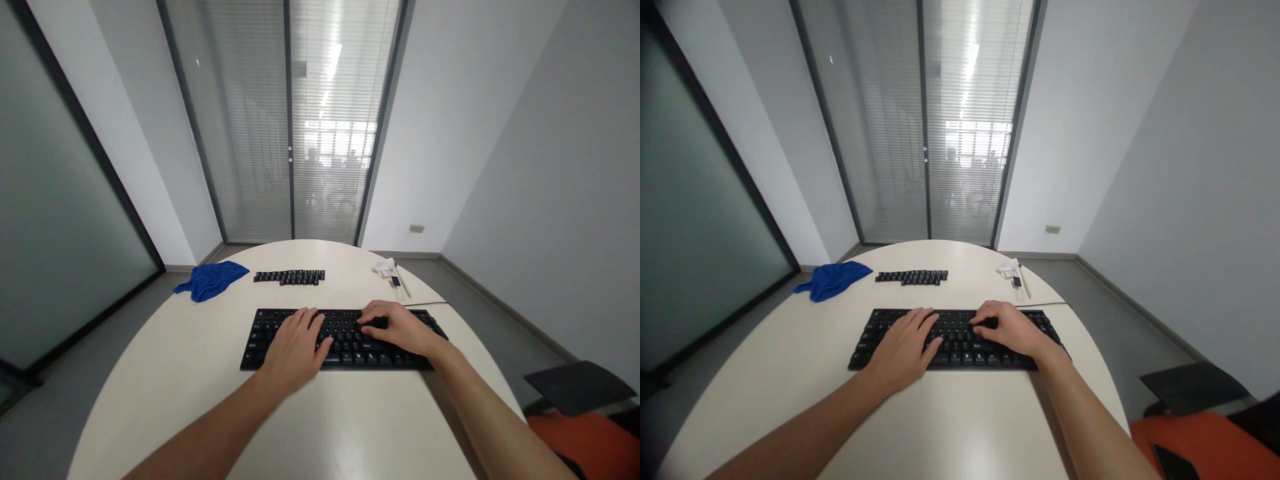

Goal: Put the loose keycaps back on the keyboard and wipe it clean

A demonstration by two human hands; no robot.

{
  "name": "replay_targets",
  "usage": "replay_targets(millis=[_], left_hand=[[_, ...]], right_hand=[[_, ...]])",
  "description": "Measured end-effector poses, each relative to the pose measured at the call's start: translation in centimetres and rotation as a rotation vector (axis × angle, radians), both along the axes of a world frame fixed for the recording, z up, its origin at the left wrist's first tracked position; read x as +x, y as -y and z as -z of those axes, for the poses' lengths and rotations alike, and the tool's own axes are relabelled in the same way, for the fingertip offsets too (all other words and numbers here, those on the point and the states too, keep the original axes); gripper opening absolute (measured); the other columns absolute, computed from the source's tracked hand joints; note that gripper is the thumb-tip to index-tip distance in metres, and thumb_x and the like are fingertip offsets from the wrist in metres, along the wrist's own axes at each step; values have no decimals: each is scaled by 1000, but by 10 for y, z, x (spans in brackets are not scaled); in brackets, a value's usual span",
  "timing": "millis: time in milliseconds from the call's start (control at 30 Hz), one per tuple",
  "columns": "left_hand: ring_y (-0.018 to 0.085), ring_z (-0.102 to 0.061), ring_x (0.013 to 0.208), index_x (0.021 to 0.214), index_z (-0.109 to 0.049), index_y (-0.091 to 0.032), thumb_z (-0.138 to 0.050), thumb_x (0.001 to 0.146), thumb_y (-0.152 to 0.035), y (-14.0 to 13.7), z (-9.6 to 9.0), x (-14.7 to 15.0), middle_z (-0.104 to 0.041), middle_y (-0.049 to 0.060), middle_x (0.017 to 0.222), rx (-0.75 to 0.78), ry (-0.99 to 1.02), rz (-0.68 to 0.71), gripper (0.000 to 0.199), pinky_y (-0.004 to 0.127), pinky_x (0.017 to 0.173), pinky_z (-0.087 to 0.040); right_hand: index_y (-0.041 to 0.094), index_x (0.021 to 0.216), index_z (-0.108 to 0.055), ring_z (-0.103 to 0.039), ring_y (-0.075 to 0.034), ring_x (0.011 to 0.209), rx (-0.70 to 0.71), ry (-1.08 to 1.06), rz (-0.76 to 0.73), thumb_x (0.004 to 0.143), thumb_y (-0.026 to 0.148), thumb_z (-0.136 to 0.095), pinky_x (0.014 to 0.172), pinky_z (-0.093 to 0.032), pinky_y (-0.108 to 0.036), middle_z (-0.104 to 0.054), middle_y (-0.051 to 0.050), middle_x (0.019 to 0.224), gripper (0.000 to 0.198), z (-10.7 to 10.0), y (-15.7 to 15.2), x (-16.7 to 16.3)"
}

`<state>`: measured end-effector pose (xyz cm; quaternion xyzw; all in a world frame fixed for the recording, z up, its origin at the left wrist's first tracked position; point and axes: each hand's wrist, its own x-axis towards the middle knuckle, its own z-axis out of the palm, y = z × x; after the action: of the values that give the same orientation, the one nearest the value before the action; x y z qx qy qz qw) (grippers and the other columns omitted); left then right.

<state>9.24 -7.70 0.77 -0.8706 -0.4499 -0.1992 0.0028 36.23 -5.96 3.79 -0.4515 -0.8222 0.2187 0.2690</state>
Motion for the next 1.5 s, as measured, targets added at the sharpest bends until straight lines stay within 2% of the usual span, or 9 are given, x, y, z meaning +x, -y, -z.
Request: replay_targets(millis=[200, 633, 733, 867, 1000, 1100, 1233, 1367, 1500], left_hand=[[30, -47, 130, 135, -55, -18, -42, 99, -44, 0, 0, 0, -54, 12, 142, 10, 13, 4, 46, 47, 111, -38], [29, -49, 129, 134, -56, -16, -52, 94, -42, 3, 0, 0, -55, 12, 141, 25, 25, -4, 49, 47, 111, -40], [30, -48, 130, 135, -56, -17, -52, 94, -44, 2, 0, 0, -55, 12, 142, 18, 25, -4, 49, 47, 112, -39], [34, -40, 139, 139, -52, -18, -52, 92, -52, 1, 2, -1, -46, 12, 151, -1, -7, -5, 58, 51, 116, -32], [37, -34, 143, 144, -48, -20, -47, 93, -60, 0, 4, -1, -42, 12, 155, -34, -38, -12, 65, 54, 117, -27], [37, -36, 142, 145, -47, -21, -46, 93, -61, 0, 1, -2, -43, 12, 154, -57, -44, -12, 65, 54, 117, -27], [35, -40, 137, 140, -51, -22, -49, 93, -54, -2, -7, -10, -47, 11, 149, -64, -56, -1, 58, 53, 116, -29], [34, -47, 129, 130, -58, -17, -54, 89, -47, -9, -13, -24, -53, 14, 141, -67, -78, -23, 50, 51, 112, -35], [33, -50, 123, 130, -57, -13, -50, 92, -47, -14, -12, -31, -57, 17, 132, -41, -55, -99, 51, 51, 109, -37]], right_hand=[[24, 94, -77, -68, -21, 94, 3, -17, -16, 85, 34, -70, 93, -50, -34, -73, -5, 100, 15, 3, -2, 1], [20, 84, -77, -68, -20, 88, -42, -47, -24, 85, 38, -71, 87, -52, -34, -73, -7, 95, 18, 1, -1, 1], [21, 83, -77, -69, -19, 85, -11, 41, -17, 86, 33, -69, 84, -52, -32, -73, -5, 95, 15, -4, 2, 1], [24, 87, -79, -68, -20, 89, 71, 263, -3, 87, 28, -66, 82, -51, -31, -73, -4, 99, 13, -13, 8, -3], [25, 94, -79, -68, -22, 95, 62, 371, 32, 86, 30, -66, 87, -51, -33, -73, -4, 106, 16, -18, 16, -8], [24, 103, -78, -67, -25, 101, 30, 410, 49, 84, 41, -71, 93, -50, -36, -72, -6, 114, 27, -21, 22, -11], [21, 115, -75, -64, -29, 110, 10, 429, 17, 75, 57, -77, 98, -49, -38, -67, -9, 125, 54, -24, 30, -17], [19, 128, -68, -58, -32, 121, 59, 413, -42, 67, 58, -83, 108, -44, -40, -61, -11, 135, 73, -18, 31, -29], [17, 132, -65, -56, -30, 125, 126, 389, -84, 71, 52, -83, 111, -41, -41, -60, -12, 137, 72, -10, 28, -42]])
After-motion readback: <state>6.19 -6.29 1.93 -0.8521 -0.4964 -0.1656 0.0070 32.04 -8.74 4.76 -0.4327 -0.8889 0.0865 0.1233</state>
